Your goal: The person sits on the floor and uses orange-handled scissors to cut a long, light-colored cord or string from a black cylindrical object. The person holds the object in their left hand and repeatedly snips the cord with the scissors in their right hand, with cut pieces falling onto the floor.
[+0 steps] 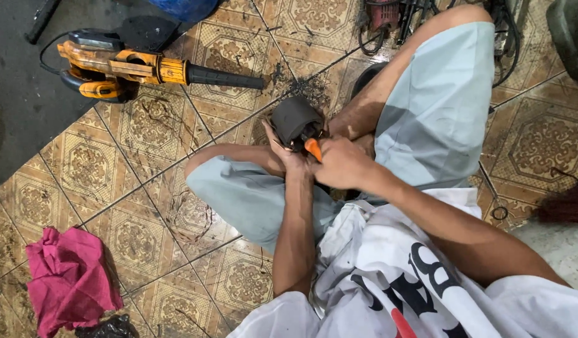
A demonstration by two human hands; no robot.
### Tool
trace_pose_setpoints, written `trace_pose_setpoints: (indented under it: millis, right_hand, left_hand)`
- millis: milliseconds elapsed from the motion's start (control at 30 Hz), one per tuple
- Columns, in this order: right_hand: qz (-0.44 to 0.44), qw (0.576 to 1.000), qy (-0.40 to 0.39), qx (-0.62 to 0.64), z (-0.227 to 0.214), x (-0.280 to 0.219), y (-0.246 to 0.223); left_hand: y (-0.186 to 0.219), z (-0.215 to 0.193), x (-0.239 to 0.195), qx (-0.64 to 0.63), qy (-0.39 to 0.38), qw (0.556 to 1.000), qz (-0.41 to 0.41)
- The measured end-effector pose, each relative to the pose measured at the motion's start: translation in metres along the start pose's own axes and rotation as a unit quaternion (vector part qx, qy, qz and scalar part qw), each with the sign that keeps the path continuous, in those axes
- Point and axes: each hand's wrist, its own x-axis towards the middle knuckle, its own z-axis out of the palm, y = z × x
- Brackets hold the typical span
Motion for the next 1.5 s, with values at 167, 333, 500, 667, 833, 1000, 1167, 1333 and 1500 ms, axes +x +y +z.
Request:
trace_pose_setpoints:
  millis: [167,333,500,667,833,1000,1167,1333,1500]
  right_hand:
    - [0.109,0.918,-0.026,0.38,0.022,0.024,0.031]
    - [0.175,0.751,-0.096,0.63,-0.001,0.01,0.022]
    - [0.149,0.684,-0.086,0.709,0.029,0.006,0.042]
    - [0.054,0.99,0.105,0.08,0.041,0.01,0.013]
    - [0.025,0.989,0.104,0.099,0.053,0.027,0.025]
    - [0.189,0.667,-0.097,0.714,0.024,0.017,0.019]
    - [0.158,0.643,-0.088,0.744,0.015,0.008,0.01]
    - [0.146,0.811,-0.028,0.566,0.036,0.047,0.039]
    - [0.085,0.996,0.026,-0.018,0.033,0.026,0.013]
  left_hand:
    - [0.009,0.022,-0.016,-0.029,0.014,0.999,-0.017]
    - [0.001,0.015,-0.011,0.015,0.013,0.997,-0.077]
    - [0.004,0.037,-0.038,0.143,0.009,0.986,-0.079]
    - [-0.012,-0.03,0.033,0.13,-0.014,0.99,-0.057]
    - [-0.005,-0.015,0.009,0.07,-0.01,0.997,-0.019]
    - [0.0,0.003,0.003,0.043,0.017,0.999,-0.001]
    - [-0.004,0.028,-0.025,0.056,0.056,0.995,-0.064]
    - [-0.007,0.012,0.003,0.006,0.078,0.995,-0.069]
    - [-0.032,-0.063,0.066,-0.029,0.062,0.993,-0.101]
